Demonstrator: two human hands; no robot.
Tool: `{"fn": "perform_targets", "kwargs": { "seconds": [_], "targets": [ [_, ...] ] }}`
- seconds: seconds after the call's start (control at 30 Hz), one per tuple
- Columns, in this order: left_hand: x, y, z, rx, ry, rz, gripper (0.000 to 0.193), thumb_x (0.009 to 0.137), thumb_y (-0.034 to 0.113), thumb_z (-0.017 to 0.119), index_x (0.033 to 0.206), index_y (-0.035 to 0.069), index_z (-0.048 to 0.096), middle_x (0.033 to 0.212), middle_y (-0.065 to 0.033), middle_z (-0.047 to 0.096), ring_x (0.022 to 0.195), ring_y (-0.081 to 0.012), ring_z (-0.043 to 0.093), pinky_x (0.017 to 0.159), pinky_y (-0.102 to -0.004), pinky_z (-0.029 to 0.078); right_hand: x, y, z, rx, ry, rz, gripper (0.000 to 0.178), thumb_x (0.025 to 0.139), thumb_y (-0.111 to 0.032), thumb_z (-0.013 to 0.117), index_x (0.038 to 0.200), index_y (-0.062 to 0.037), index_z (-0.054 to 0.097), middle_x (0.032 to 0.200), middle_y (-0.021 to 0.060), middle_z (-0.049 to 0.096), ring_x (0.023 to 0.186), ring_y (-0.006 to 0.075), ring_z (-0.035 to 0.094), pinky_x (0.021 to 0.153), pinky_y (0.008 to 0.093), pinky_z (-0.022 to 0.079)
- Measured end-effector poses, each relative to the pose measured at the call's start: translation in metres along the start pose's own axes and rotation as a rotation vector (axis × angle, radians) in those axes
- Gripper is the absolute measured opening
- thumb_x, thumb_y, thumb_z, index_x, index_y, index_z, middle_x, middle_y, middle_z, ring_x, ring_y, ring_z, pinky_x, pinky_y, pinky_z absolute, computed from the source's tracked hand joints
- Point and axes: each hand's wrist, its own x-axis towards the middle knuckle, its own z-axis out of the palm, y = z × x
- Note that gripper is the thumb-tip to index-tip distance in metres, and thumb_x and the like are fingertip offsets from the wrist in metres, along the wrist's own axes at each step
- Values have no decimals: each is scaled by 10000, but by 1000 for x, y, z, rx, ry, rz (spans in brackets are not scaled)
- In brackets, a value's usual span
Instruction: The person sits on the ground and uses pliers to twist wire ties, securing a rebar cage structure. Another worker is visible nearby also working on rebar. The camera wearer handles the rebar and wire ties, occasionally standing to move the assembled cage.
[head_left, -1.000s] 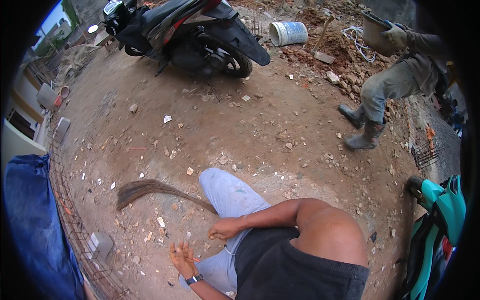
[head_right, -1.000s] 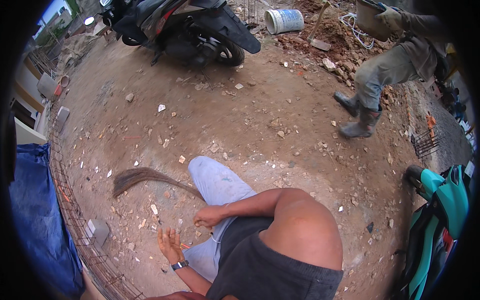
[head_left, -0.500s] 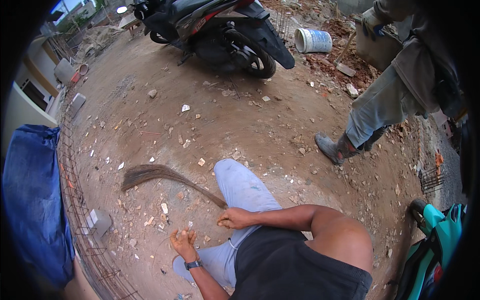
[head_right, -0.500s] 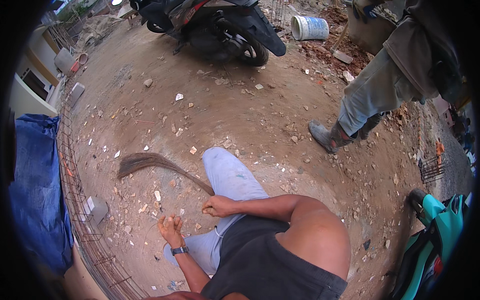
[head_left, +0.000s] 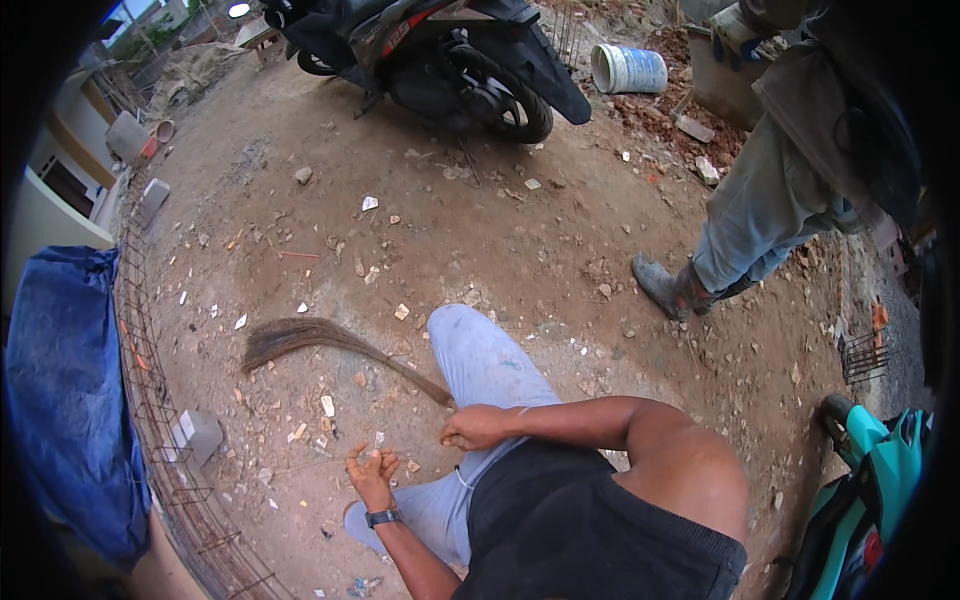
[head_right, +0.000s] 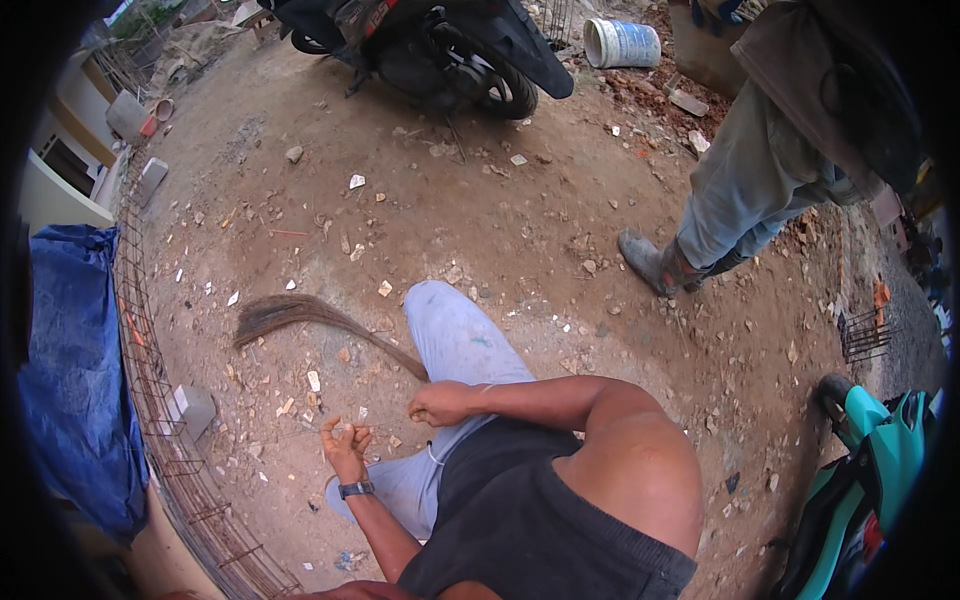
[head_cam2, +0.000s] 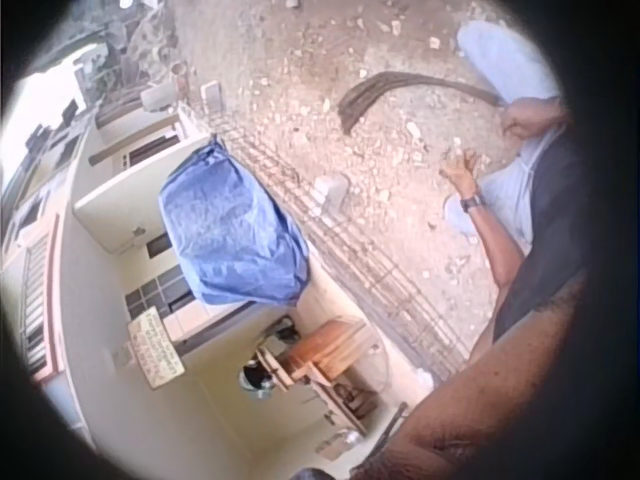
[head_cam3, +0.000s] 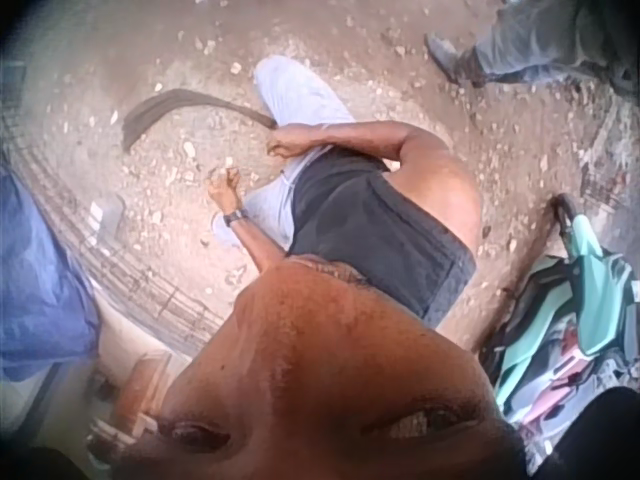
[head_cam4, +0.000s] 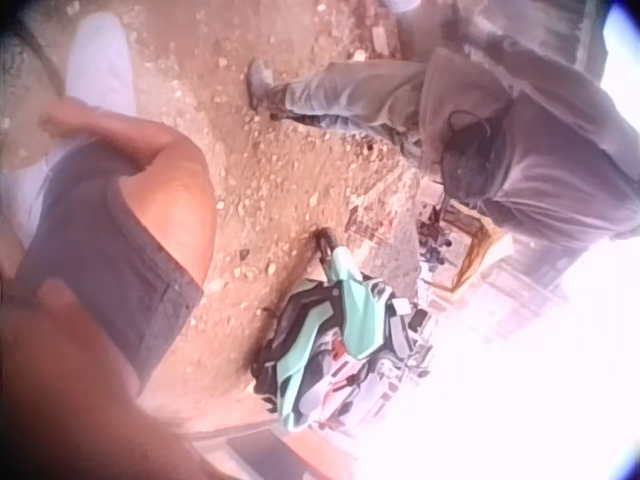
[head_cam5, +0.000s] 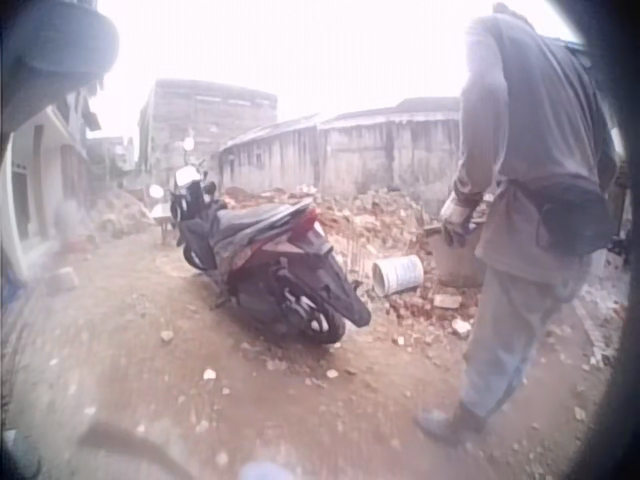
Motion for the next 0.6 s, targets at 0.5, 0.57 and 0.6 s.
{"fn": "perform_targets", "kwargs": {
  "seconds": [0.5,0.57,0.6],
  "targets": [
    [15,15,-63,-238,-79,-90,316,993,155,580,1271,29,504,909,-168,693,737,-216,709,650,-321,611,-15,-19,-20,11,-50,-78,259,975,-279,563,1024,-46,664,885,209,683,857,420,643,751,494,495],
    [16,20,-64,-243,-87,-74,315,995,157,574,1276,28,512,911,-162,694,744,-216,709,658,-325,612,-19,-11,-18,5,87,-108,268,982,-289,558,1025,-44,658,863,214,678,838,425,642,739,497,491],
    [16,20,-63,-241,-88,-72,315,1000,162,569,1281,30,514,913,-150,694,742,-201,706,659,-318,612,-24,-31,-33,-49,-69,-24,285,995,-306,543,1050,-49,653,866,221,673,842,432,639,738,501,485]
  ]
}}
